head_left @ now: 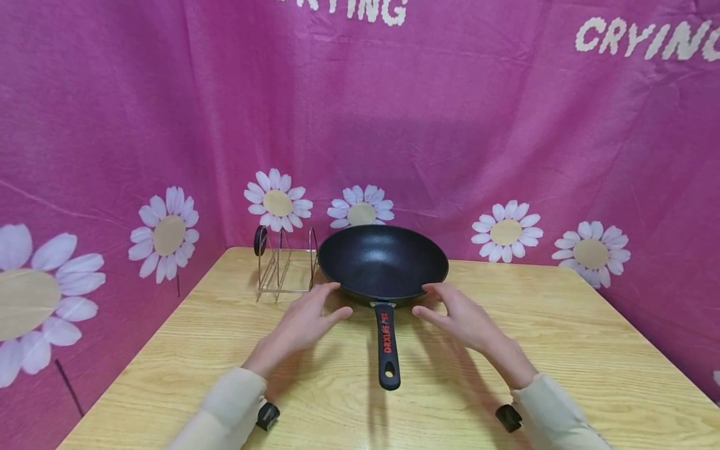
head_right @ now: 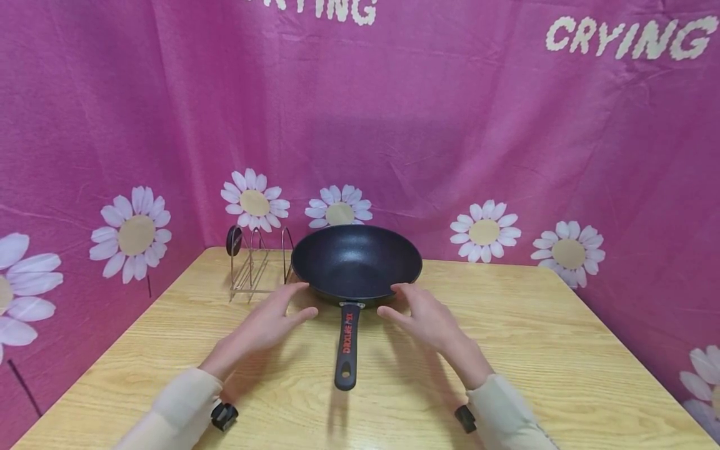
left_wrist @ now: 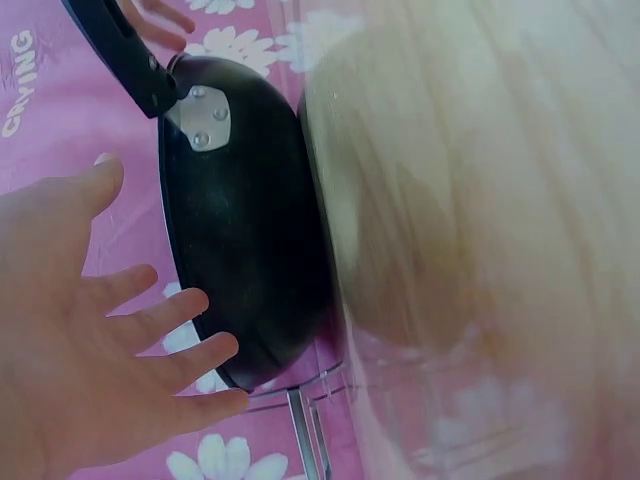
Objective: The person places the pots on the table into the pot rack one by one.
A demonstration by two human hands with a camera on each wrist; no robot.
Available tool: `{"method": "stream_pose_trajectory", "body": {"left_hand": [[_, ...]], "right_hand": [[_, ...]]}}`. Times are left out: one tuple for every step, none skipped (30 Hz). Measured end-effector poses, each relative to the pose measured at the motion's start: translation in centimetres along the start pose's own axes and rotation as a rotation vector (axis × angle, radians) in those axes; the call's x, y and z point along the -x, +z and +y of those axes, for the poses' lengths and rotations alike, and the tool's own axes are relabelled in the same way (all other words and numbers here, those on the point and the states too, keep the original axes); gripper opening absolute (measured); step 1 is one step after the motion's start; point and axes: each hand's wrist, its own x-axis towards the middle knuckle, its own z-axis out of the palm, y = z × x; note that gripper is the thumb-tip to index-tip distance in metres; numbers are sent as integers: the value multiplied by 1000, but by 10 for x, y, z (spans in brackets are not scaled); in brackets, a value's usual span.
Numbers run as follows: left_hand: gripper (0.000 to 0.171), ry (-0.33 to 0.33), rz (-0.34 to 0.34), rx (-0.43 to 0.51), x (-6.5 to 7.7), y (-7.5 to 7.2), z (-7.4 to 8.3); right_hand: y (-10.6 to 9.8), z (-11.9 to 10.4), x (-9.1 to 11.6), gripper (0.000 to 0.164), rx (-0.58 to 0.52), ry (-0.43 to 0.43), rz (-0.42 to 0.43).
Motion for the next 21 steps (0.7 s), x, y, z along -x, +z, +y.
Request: {"method": "stream_pose_trajectory", "body": {"left_hand": [[72,2,-5,6,0,1,1],[72,2,-11,9,0,3,2],[73,2,-17,16,1,4,4],[73,5,-21,20,1,5,5],[74,7,-24,23,2,7,6],[74,9,-26,28,2,8,7],[74,11,-28,31,3,9,8],[74,12,-29,35,3,10,9],[75,14,-28,39,4,10,10],[74,16,-27,40,5,11,11],[75,14,-29,45,5,11,12],[75,13,-30,49,6,12,13],[75,14,-32,52,6,12,14],[75,15,-33,54,7,13,14],[74,16,-34,56,7,13,15],[74,16,-37,59,8,13,16],[74,17,-40,60,8,14,16],[74,22,-40,62,8,14,17],[73,25,-41,64,8,15,17],[73,27,-43,68,8,15,18],[72,28,-46,71,8,15,18]], "right_hand": [[0,-2,0,70,-14,2,-8],[1,-4,0,70,-23,8,-12],[2,-6,1,69,-27,10,-16],[2,-7,1,68,-30,10,-21],[3,-9,1,67,-31,10,-24],[4,-11,0,67,-33,13,-27],[4,-12,0,66,-33,11,-28],[5,-13,0,65,-34,11,-31],[6,-15,0,65,-33,9,-35],[6,-16,0,65,-34,8,-37],[7,-17,-1,64,-37,11,-41],[8,-18,-1,64,-42,16,-46],[9,-19,-1,64,-46,19,-51],[10,-19,-1,64,-49,18,-56],[10,-20,-1,65,-49,14,-56],[11,-21,-1,65,-48,11,-56],[12,-22,-1,64,-49,8,-56],[13,-22,-1,65,-47,4,-54],[13,-23,-1,66,-45,-1,-53],[14,-24,-1,65,-44,-5,-51],[14,-25,-1,65,-44,-5,-50]]}}
